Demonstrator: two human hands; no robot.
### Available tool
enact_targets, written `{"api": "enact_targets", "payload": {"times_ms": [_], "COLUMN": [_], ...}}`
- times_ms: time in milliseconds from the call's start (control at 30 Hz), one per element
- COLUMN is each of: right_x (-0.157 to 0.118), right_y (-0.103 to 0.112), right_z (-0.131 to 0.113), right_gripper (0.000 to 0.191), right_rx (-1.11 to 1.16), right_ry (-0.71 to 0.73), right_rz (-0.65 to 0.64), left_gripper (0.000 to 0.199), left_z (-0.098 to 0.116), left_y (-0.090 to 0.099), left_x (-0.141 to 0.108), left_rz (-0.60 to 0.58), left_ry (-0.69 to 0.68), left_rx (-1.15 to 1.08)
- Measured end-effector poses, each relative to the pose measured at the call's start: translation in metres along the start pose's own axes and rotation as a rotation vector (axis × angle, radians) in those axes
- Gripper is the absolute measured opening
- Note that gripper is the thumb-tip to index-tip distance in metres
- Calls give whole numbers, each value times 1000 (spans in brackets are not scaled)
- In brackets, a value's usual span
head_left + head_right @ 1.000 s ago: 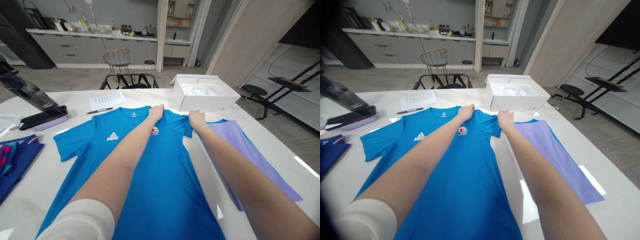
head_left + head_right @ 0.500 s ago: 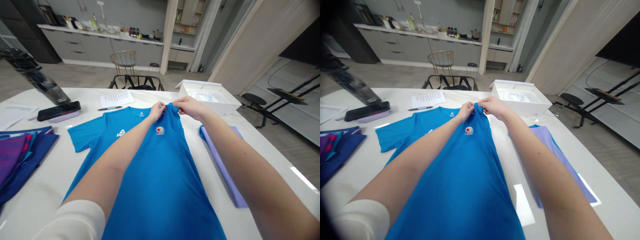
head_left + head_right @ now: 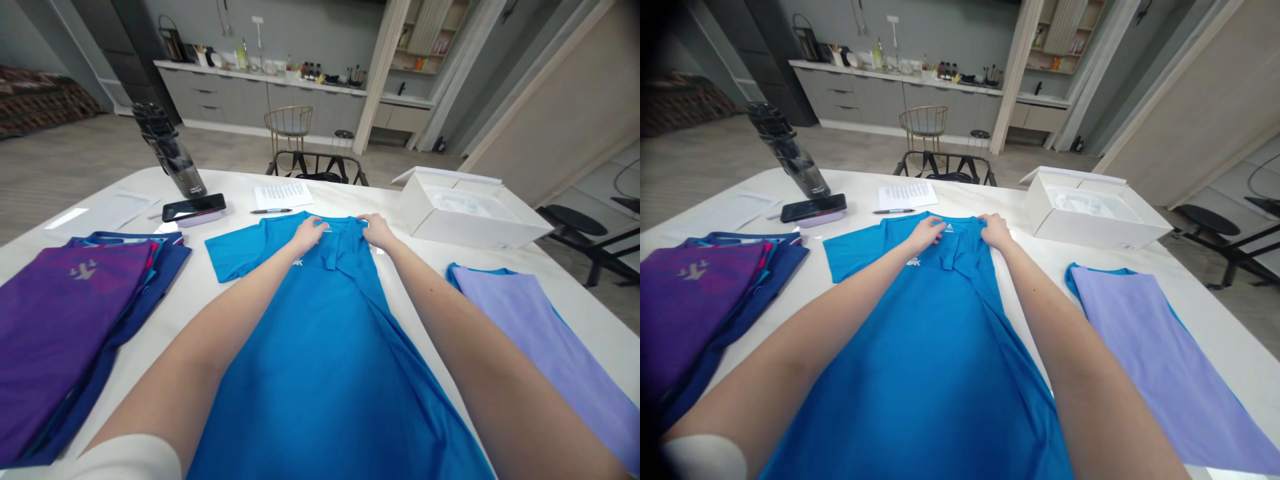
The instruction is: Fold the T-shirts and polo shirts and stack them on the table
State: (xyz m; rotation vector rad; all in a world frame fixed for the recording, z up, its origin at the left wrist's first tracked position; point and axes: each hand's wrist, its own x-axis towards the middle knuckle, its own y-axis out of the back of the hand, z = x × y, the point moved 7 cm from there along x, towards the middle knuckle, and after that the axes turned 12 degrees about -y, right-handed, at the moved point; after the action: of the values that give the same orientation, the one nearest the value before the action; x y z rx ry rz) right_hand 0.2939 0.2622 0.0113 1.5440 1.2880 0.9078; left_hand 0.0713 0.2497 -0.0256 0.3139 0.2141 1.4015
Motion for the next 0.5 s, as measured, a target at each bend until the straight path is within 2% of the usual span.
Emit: {"api": "enact_targets", "payload": {"times_ms": [67,133,267,367,500], "right_x": [3,5,9,15,22], "right_y": [-15,-25,-30,-20,-5], "right_z": [16,23,20,22,19], "right_gripper": [54,49,36,34,33], "right_rx": [-82,-85,-55,-4,68], "right_ry": [-57,-98,-87,-100,-92], "right_rz": [-9,-4,33,78,127], "left_gripper": [62,64,36,23,12], "left_z": [12,23,31,30,23], "left_y": [-4,-17,-37,-32,-14], "left_x": [-9,-18,-31,-31,-24], "left_rz": [0,-41,-105,-37,116], "left_ry": [-67,-109,-163,-145,-59], "left_rx": [341,551,728,666,258]}}
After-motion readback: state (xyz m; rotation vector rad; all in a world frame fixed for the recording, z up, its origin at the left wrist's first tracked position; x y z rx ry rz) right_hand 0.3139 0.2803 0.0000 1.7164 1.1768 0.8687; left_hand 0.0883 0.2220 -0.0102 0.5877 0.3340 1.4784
